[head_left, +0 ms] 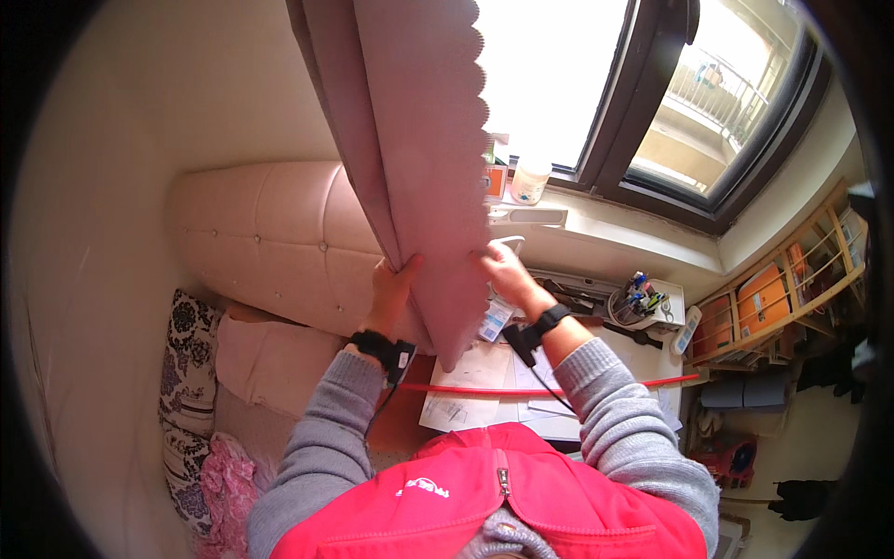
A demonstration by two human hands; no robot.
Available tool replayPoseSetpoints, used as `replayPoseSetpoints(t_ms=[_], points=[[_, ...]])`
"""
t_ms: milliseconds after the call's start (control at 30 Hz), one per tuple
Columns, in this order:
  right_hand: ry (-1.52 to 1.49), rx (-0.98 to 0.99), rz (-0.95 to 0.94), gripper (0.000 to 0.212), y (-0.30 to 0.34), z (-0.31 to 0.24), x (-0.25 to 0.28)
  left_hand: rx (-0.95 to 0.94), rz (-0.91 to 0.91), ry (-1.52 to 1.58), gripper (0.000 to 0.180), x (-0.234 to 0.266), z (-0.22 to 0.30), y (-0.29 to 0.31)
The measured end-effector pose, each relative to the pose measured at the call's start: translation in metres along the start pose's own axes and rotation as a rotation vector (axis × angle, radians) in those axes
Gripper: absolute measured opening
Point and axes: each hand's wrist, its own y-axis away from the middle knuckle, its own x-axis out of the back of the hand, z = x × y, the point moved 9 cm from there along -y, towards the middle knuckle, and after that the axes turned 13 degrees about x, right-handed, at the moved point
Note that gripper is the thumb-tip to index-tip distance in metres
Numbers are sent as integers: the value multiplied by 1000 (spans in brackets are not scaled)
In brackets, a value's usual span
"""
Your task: The person opens the curtains, then organizes papers and a small card on a desk before placing them on a shelf. They then move to the bed, arrange the pillows, and fold the duvet neatly.
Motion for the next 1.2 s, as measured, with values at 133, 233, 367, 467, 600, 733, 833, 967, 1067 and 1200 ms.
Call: replayPoseSetpoints(t_ms=[133, 233, 367, 467, 600, 733, 833, 967, 1067, 1200], points=[[254, 202, 80, 31, -35, -3, 40, -193, -122, -249, 24, -16, 10, 27], [393, 209, 65, 39, -54, 15, 29, -91, -256, -230, 27, -23, -3, 41], [-137, -97, 6, 37, -47, 45, 5, -18, -271, -48, 28, -7, -10, 46], [-294, -56, 23, 27, -32, 35, 1, -39, -157, 251, 25, 26, -8, 39], [-291, 5, 41, 32, -19, 32, -5, -80, -84, -160, 37, 41, -13, 21], [-300, -42, -60, 35, -7, 29, -18, -173, -139, -225, 40, 30, -19, 16], [-328, -154, -125, 34, 3, 24, -24, 121, -236, 371, 36, 17, -38, 13], [-260, -209, -167, 24, 5, 24, -25, -87, -344, -82, 39, -21, -5, 23], [-104, -46, 137, 16, -5, 23, 10, 14, -337, 17, 41, -26, -4, 24], [377, 235, 243, 26, 13, -2, 34, 37, -280, 36, 39, -17, -13, 30]])
